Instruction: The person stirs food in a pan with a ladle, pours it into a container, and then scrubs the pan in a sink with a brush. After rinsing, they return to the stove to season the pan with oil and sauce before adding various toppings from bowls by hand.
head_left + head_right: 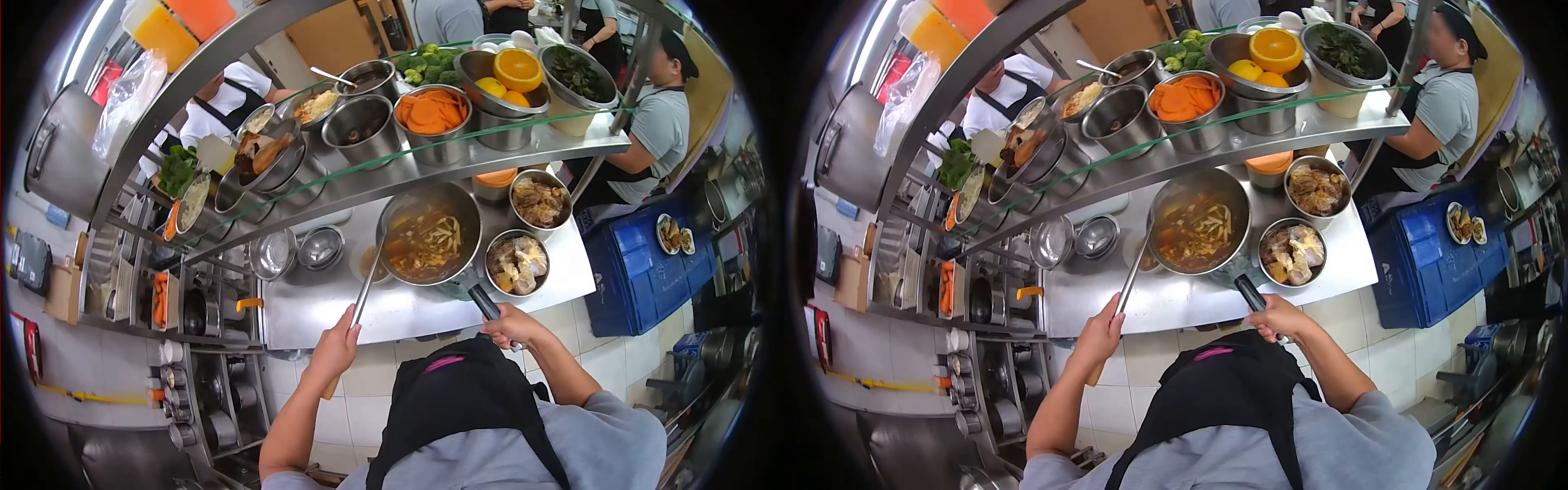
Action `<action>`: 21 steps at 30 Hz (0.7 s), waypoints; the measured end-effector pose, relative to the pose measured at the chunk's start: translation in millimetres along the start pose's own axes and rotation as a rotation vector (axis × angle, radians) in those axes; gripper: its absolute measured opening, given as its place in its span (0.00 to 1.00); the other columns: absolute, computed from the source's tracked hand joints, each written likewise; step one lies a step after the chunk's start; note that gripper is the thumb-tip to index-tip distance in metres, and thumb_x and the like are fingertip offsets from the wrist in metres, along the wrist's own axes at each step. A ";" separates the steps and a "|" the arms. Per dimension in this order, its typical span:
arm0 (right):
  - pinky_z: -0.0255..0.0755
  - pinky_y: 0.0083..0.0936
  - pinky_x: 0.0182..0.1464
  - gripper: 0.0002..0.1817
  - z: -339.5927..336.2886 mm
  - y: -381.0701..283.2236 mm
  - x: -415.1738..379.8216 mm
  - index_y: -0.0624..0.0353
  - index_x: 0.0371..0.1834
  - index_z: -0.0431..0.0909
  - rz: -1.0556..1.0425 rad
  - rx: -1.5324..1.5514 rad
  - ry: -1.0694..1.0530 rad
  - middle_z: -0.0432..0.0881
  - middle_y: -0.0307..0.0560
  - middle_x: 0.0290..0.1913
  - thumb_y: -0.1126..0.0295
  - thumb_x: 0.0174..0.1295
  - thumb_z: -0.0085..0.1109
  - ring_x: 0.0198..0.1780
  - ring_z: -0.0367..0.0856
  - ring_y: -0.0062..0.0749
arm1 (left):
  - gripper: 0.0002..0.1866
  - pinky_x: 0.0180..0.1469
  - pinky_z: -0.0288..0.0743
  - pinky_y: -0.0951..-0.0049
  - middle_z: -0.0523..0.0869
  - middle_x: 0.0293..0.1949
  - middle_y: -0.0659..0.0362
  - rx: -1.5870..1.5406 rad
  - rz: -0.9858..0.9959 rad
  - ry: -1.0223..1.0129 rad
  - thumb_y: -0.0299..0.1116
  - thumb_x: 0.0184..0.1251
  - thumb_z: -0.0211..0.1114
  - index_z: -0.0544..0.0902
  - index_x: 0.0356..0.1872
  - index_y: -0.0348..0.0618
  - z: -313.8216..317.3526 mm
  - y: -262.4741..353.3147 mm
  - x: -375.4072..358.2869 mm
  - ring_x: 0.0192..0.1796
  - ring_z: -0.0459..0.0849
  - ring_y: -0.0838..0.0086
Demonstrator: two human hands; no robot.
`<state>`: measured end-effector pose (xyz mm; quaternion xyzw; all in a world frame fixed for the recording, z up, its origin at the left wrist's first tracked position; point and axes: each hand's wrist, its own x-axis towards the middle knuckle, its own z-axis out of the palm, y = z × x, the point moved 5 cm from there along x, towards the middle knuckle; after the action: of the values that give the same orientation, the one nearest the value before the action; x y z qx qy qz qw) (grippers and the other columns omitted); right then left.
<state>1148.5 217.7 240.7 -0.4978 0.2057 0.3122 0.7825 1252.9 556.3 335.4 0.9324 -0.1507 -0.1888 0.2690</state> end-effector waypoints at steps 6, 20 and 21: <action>0.62 0.22 0.14 0.10 14.3 1.6 10.3 0.58 0.33 0.68 -0.043 -0.025 0.028 0.68 0.35 0.17 0.78 0.59 0.62 0.14 0.66 0.18 | 0.24 0.18 0.69 0.79 0.70 0.24 0.66 -0.815 -0.401 -0.380 0.41 0.82 0.48 0.63 0.74 0.49 18.6 22.8 -23.8 0.16 0.65 0.83; 0.56 0.21 0.14 0.13 14.2 2.5 -23.8 0.54 0.33 0.64 -0.027 0.023 0.038 0.64 0.33 0.16 0.79 0.61 0.61 0.13 0.61 0.16 | 0.23 0.14 0.65 0.86 0.67 0.27 0.66 -1.961 -0.541 -0.695 0.41 0.83 0.47 0.64 0.72 0.45 16.1 61.9 -53.0 0.15 0.63 0.91; 0.56 0.21 0.14 0.13 14.4 2.6 -23.3 0.54 0.33 0.64 -0.023 0.021 0.031 0.64 0.33 0.16 0.79 0.61 0.61 0.13 0.61 0.16 | 0.24 0.14 0.65 0.85 0.67 0.27 0.65 -1.953 -0.516 -0.680 0.42 0.83 0.47 0.63 0.73 0.45 9.2 58.1 -55.4 0.14 0.63 0.91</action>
<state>1130.1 224.9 259.7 -0.4969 0.2154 0.2933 0.7878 1189.6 526.4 375.6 0.2146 0.2009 -0.5293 0.7959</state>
